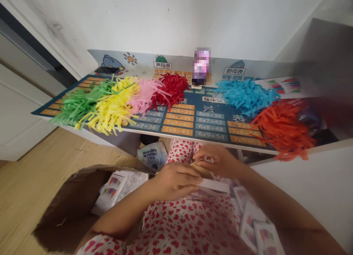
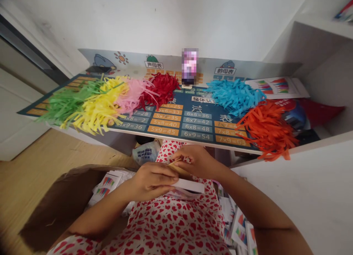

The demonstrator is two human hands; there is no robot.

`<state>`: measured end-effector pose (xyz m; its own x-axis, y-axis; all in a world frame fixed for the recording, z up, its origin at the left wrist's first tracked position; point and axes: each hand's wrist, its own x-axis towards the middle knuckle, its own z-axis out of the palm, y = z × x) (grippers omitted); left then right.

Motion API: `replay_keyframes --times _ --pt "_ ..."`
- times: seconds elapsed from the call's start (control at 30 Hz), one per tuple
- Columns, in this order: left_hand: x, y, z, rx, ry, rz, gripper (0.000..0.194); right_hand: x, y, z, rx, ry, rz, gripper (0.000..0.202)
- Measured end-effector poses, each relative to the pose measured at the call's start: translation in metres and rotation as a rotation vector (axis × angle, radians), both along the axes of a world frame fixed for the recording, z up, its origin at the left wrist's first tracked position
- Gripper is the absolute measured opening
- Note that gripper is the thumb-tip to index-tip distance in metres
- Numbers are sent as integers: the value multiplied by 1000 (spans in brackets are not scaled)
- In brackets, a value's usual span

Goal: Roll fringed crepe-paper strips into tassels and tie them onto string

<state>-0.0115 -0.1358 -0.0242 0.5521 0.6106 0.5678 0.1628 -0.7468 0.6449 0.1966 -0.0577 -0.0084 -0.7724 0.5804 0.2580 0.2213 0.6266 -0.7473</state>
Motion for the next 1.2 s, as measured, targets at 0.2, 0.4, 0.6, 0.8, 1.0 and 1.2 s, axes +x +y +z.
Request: replay_keyframes --times 0.2,0.4,0.6,0.8,1.0,1.2 --pt "0 -1 1 0 -6 -12 19 0 5 1 204 -11 108 14" --pt "-1 0 3 23 0 -9 19 -3 4 3 247 15 137 18" --pt "-2 0 1 -4 -9 3 18 7 0 4 14 171 150 20" --pt "-5 -1 -2 -7 -26 17 18 30 -25 -20 -303 524 -170 66" --pt "-1 -2 -1 20 -22 7 19 17 -34 -22 -409 282 -179 100" --pt "2 -3 7 163 58 97 16 -3 20 10 -279 287 -341 92"
